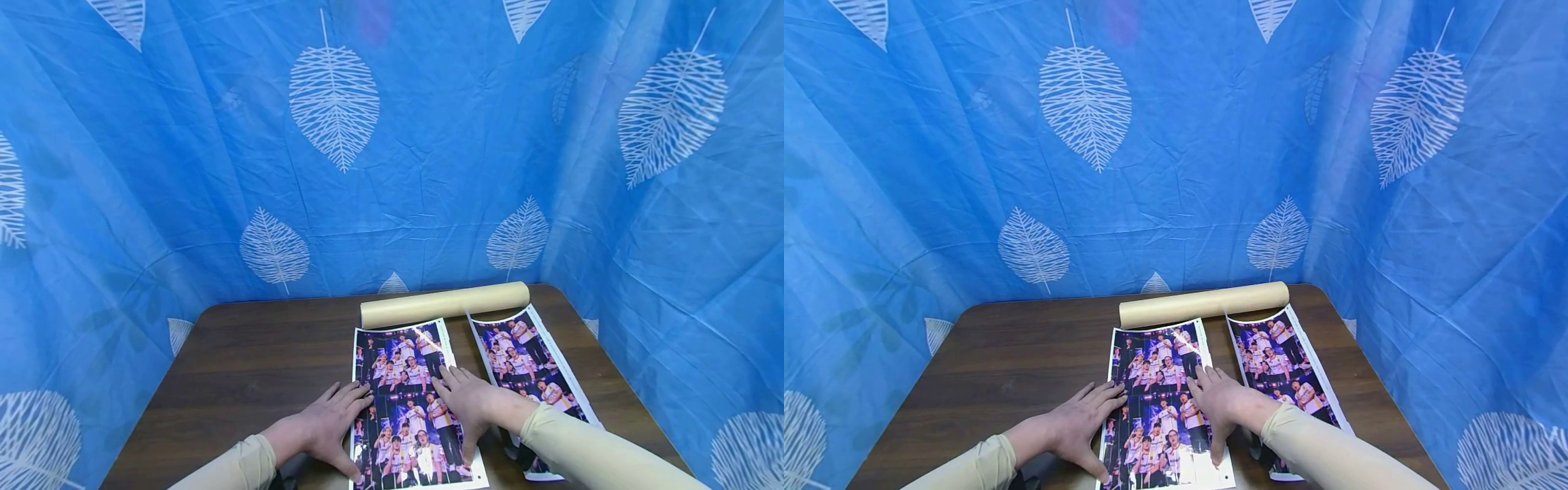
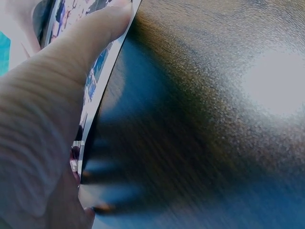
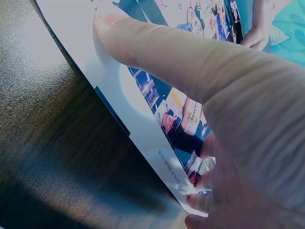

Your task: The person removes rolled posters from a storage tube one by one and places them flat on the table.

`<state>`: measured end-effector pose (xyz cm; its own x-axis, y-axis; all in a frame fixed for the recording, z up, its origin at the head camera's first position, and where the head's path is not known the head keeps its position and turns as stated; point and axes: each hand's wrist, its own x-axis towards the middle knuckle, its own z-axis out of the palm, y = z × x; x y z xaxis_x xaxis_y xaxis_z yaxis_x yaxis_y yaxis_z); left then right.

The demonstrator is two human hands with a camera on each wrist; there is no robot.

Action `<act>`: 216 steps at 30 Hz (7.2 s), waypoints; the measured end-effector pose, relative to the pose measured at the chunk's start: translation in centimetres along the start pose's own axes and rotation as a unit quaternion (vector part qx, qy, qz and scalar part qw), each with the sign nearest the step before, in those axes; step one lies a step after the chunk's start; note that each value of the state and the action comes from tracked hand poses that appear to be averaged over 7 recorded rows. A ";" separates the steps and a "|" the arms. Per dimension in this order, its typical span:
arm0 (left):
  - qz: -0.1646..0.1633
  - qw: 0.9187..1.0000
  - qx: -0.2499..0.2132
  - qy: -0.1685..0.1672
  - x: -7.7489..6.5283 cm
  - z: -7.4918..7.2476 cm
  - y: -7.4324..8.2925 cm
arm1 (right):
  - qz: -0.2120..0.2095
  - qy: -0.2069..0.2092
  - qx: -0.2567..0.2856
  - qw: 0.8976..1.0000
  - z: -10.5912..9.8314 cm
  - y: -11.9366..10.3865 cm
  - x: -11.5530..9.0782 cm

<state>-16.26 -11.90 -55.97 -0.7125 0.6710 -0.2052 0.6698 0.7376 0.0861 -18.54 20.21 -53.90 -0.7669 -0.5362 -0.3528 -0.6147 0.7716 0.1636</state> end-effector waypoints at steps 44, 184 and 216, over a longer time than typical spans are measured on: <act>-0.077 0.940 -0.200 0.267 4.5 -8.4 -3.8 | -0.056 0.246 0.116 0.961 -8.9 3.7 5.5; -0.335 0.684 -0.584 0.280 6.3 -6.7 -12.3 | 0.139 0.237 0.111 0.955 -9.5 -0.4 17.9; -0.371 0.689 -0.566 0.261 2.7 -6.4 -15.6 | 0.127 0.262 0.110 0.950 -9.7 -0.7 17.1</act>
<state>-29.96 -21.14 -51.66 -0.9470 -0.2033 -0.2489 -0.3000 0.2820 0.9113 -32.99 7.22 -51.10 -0.9073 -0.3753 0.1894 -0.3881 0.9210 -0.0339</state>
